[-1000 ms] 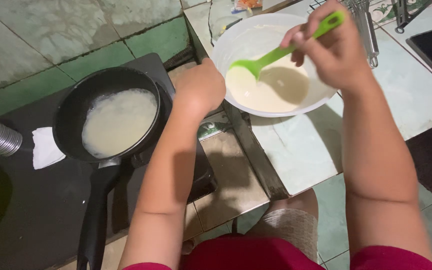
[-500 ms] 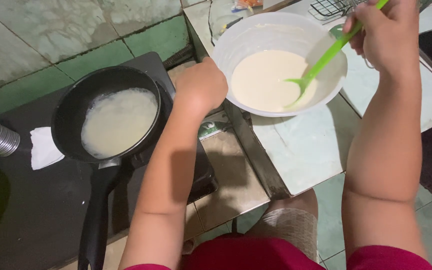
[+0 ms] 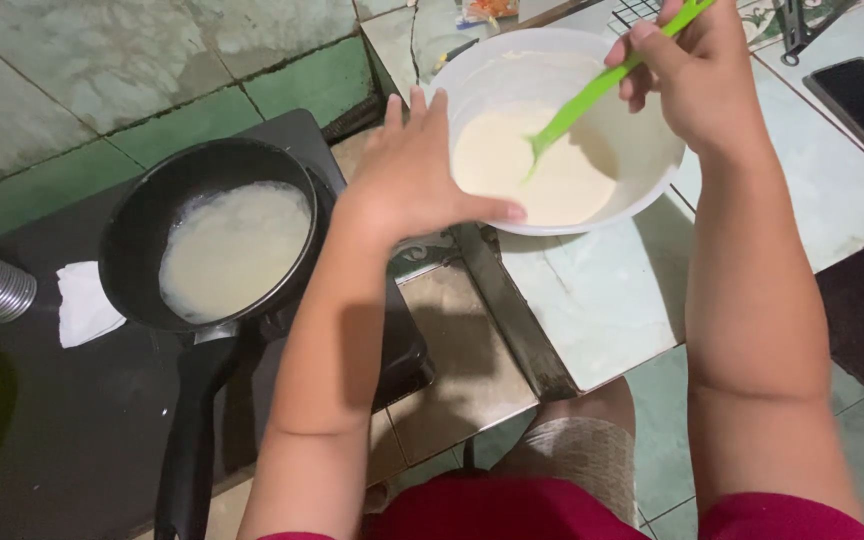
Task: Preparing batter and cooking thin crepes in a pan on a gas stove.
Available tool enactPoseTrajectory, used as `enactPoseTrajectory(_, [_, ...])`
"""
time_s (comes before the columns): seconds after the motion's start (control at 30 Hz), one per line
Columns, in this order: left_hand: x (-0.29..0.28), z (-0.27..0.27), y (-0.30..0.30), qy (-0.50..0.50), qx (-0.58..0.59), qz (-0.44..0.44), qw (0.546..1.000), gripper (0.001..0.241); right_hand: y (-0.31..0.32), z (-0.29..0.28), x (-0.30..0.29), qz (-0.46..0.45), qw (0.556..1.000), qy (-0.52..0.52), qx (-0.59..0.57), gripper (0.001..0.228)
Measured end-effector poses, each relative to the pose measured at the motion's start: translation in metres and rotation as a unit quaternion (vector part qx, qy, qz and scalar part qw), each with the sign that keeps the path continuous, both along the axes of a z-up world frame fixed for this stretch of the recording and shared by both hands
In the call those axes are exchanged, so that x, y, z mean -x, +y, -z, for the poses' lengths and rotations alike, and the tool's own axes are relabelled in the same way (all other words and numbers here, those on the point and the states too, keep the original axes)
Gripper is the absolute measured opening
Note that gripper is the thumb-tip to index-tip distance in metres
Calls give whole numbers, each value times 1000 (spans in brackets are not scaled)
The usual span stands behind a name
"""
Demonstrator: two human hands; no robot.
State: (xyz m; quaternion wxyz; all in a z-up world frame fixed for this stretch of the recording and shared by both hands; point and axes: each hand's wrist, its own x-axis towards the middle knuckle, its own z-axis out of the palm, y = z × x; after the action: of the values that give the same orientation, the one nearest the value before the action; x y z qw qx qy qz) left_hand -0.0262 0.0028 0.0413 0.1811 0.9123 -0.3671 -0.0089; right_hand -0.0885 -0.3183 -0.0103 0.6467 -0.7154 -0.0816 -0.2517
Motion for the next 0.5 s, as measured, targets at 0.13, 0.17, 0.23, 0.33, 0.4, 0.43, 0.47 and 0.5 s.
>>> enactPoseTrajectory(0.13, [-3,5,-3,37,-42,5,998,173,-5,-9,12,21,998,42,29,17])
enactPoseTrajectory(0.17, [-4,7,-4,36,-34,6,999,175,-12,-8,14,31,998,33,35,15])
enactPoseTrajectory(0.23, [-6,10,-4,35,-26,9,999,178,-13,-14,20,43,998,23,40,14])
enactPoseTrajectory(0.33, [-7,11,-5,33,-20,13,999,180,-7,-23,25,164,983,54,67,7])
enactPoseTrajectory(0.4, [-7,9,-6,39,-33,10,999,181,-14,-14,21,179,982,18,50,22])
enactPoseTrajectory(0.43, [-8,11,-5,40,-33,9,999,181,-9,-12,17,179,982,19,50,22])
enactPoseTrajectory(0.47, [-9,13,-4,45,-23,16,999,181,-4,-11,14,181,981,-1,71,17])
enactPoseTrajectory(0.5, [-9,15,-4,51,-13,22,998,181,1,-10,10,183,978,-21,93,12])
